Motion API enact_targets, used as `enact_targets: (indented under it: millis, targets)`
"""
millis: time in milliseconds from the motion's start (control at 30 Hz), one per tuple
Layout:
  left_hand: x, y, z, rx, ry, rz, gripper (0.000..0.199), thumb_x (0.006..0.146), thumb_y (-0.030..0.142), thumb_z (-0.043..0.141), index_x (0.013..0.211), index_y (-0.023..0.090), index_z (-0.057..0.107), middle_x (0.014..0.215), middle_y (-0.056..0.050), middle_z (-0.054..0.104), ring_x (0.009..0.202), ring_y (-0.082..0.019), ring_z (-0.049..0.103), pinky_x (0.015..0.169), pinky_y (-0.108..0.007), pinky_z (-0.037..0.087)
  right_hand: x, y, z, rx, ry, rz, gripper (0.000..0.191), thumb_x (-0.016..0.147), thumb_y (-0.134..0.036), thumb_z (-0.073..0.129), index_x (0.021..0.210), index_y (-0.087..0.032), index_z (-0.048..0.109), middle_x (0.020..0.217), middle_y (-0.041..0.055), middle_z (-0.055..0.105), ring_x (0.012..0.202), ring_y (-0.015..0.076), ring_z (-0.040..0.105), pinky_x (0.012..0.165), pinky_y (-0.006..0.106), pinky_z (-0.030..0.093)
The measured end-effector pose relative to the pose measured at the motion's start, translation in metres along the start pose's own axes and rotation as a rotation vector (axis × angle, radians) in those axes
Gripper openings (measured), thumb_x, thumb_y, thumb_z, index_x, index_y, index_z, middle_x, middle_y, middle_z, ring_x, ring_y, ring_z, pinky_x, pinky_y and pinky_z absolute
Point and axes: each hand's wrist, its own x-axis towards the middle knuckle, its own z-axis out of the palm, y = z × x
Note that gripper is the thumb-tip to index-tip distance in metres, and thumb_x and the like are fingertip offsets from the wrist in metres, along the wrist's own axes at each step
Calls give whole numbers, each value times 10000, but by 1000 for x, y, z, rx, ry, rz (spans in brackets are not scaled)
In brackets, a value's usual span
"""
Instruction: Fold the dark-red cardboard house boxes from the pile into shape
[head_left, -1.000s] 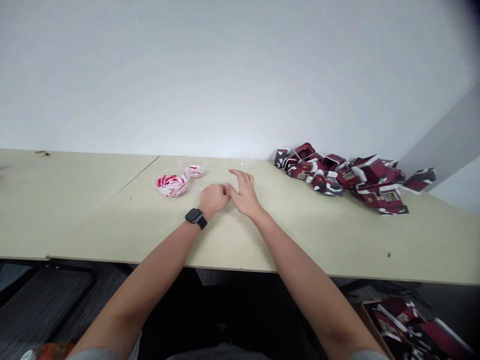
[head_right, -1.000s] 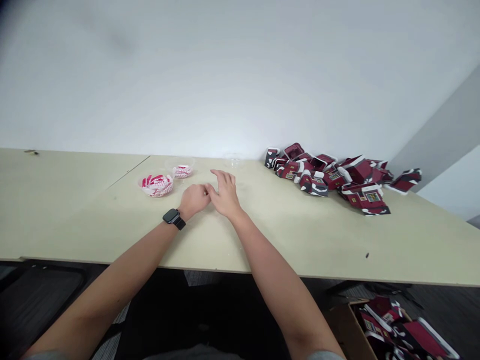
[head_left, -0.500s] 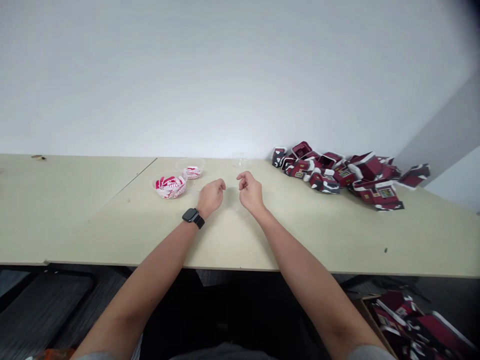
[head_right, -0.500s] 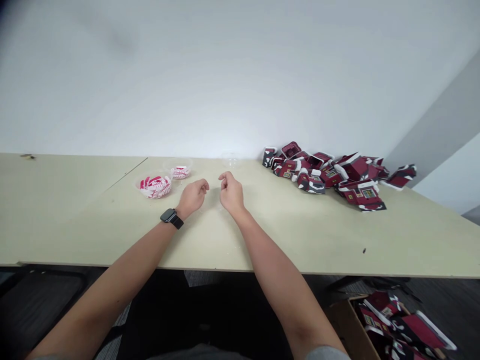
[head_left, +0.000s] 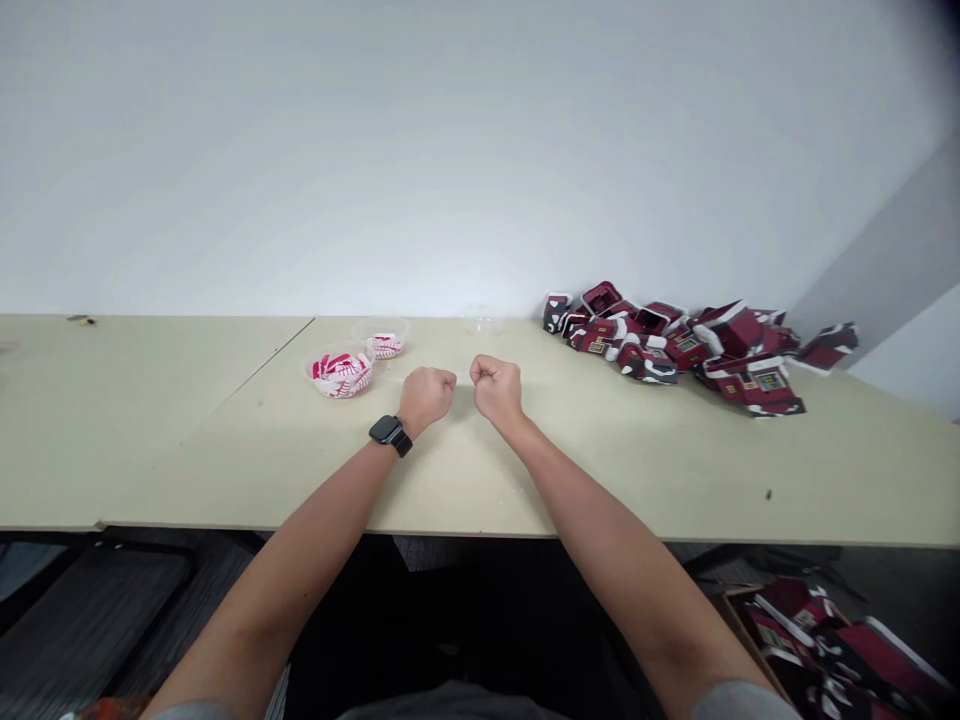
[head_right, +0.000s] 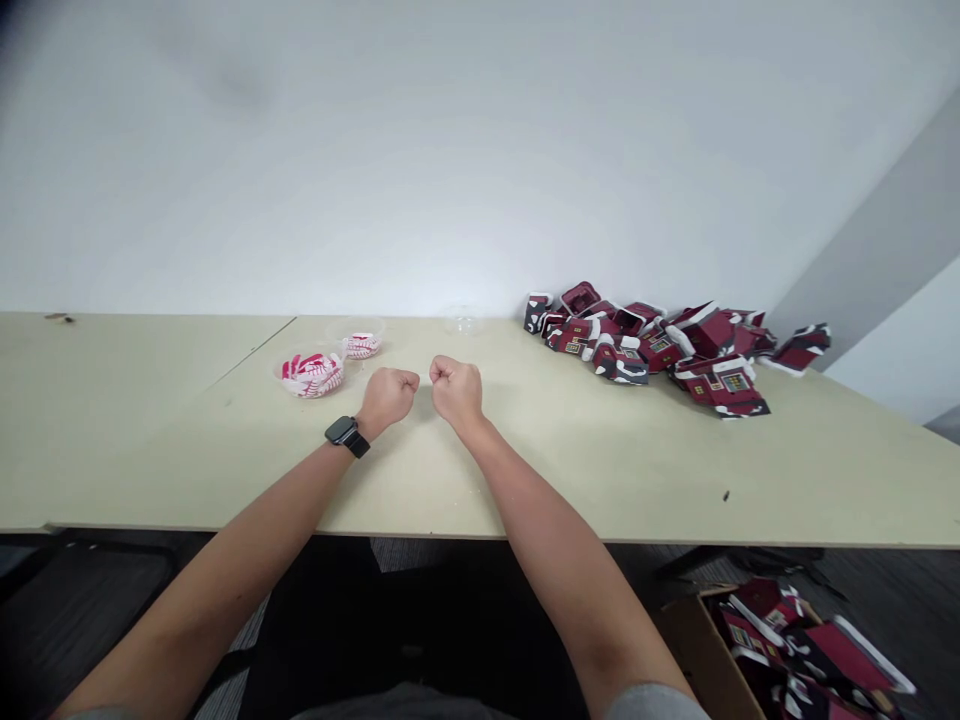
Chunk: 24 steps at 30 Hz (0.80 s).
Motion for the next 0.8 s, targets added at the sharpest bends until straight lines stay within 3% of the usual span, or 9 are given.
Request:
enact_targets:
  millis: [233,400,467,567,700,733,800]
  targets:
    - [-4,-7,2,-65,59,51,267,814,142,419,646,206,616,667,-64,630,672,-202,539,669,-341,331,-4,-1,5,-134,-75,-43,111,650,-154,396,583,-241,380,537,-31,347,550,151,333,596,292,250]
    - [-8,-7,1,-238,322,243,356,997,405,404,1127,189,655,1039,-119,687,981,-249,612,908,-360,454,-3,3,4,-219,-159,-90,146,778,-169,424,659,-245,462,597,-16,501,585,163,440,627,284,294]
    - [-8,-5,2,-262,343,340,474,995,505,444,1298,171,590,1213,-157,660,1141,-281,587,1031,-398,434,-3,4,2,-197,-184,-99,122,828,-210,467,729,-245,529,646,-9,574,616,171,501,640,280,320]
    - [-5,-2,4,-262,354,376,493,1029,493,424,1384,170,534,1349,-173,618,1259,-293,540,1109,-432,390,-3,4,0,-138,-144,-57,146,935,-353,510,879,-253,601,601,-45,533,573,164,489,626,275,319]
    - [-2,-4,5,-312,482,291,403,1075,409,344,1268,147,581,1208,-160,664,1128,-257,579,1016,-406,423,1,6,-2,-126,-83,24,347,997,-573,485,974,-257,625,555,-78,437,540,156,455,616,275,318]
    - [-2,-5,4,-337,468,261,393,1070,436,366,1190,147,604,1105,-135,678,1027,-240,594,939,-379,440,1,7,-3,-128,-75,33,372,996,-598,483,1004,-255,627,572,-76,448,556,158,470,622,275,331]
    - [-4,-5,4,-397,329,208,435,1045,528,410,940,162,621,809,-48,622,759,-184,546,738,-321,409,3,8,-2,-136,-47,24,411,990,-624,488,1104,-250,616,643,-61,497,620,170,519,656,280,378]
